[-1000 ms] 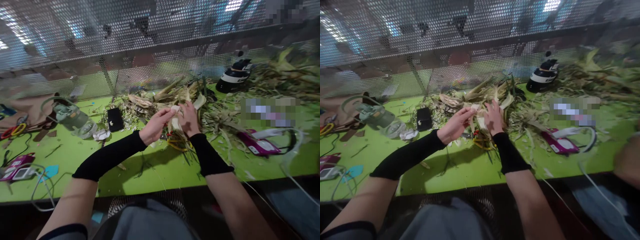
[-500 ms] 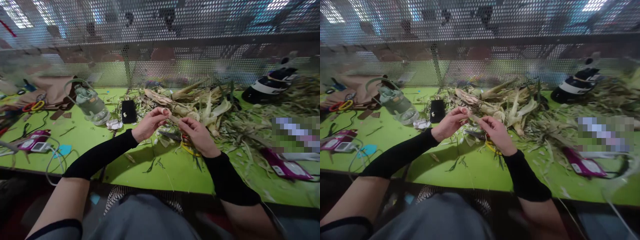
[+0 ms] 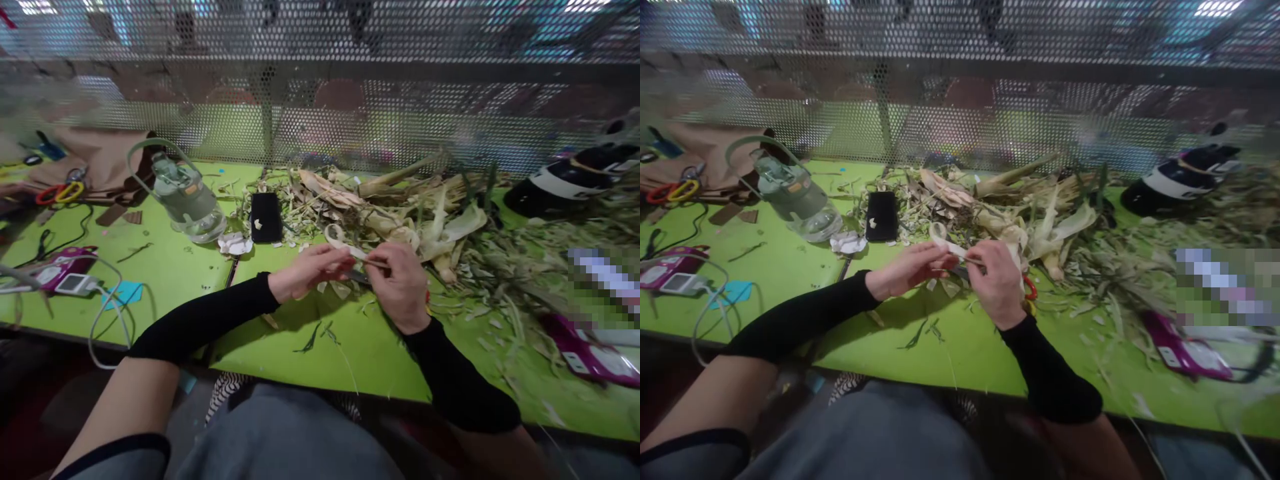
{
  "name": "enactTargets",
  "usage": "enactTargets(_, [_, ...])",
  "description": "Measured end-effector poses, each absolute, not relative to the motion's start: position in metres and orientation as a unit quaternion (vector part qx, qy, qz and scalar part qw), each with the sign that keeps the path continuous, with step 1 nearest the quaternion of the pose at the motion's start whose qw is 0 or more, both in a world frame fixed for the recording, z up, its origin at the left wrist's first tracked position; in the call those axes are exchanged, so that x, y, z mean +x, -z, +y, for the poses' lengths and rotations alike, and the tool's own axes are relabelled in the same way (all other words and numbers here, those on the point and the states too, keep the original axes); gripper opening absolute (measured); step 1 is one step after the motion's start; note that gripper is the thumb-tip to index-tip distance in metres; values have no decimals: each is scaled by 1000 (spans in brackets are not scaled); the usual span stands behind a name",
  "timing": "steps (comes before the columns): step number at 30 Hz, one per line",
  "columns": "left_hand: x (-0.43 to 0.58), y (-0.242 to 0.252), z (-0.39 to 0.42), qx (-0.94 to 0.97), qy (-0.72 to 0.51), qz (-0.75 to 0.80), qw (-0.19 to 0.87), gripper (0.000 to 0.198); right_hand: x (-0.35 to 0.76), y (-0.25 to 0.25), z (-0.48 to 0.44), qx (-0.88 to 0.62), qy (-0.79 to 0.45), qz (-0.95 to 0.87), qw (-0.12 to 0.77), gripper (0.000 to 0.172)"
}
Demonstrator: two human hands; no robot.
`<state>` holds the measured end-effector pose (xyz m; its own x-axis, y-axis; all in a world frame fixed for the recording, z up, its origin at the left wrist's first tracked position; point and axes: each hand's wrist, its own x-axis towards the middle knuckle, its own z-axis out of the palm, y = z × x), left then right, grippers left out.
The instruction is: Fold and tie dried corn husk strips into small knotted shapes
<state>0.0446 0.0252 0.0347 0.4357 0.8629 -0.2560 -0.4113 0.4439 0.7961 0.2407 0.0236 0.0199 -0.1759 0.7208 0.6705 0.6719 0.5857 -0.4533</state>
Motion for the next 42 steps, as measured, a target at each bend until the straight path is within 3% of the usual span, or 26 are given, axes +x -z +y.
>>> enactTargets(6, [43, -30, 28, 379, -459, 377, 709, 12, 231, -27, 12, -378, -115, -839, 374, 11])
enactTargets(11, [36, -30, 28, 524, -363, 374, 674, 20, 229, -27, 13, -471, -265, -730, 419, 36])
enactTargets(15, [38, -29, 20, 598, -278, 355, 663, 16, 227, -26, 15, -471, -323, -691, 443, 28])
enactTargets(20, [38, -29, 18, 593, -204, 362, 690, 8, 232, -19, 21, -482, -392, -629, 468, 43])
enactTargets(23, [37, -28, 17, 562, -195, 338, 729, 5, 233, -15, 27, -489, -409, -598, 486, 47])
enactTargets(29, [33, -39, 15, 542, -251, 340, 727, 21, 242, -23, 34, -514, -401, -595, 470, 50])
enactTargets(33, [25, -50, 18, 538, -311, 381, 685, 20, 262, -40, 35, -544, -360, -665, 364, 33])
enactTargets(36, [21, -54, 23, 527, -334, 411, 665, 22, 273, -47, 34, -566, -162, -802, 98, 21])
enactTargets(37, [21, -54, 24, 522, -337, 418, 663, 22, 277, -47, 34, -564, -128, -815, 51, 19])
enactTargets(40, [22, -53, 26, 516, -329, 426, 666, 24, 290, -44, 36, -571, -79, -817, 6, 15])
enactTargets(42, [23, -51, 26, 518, -321, 421, 672, 23, 303, -41, 42, -577, -59, -815, -16, 22])
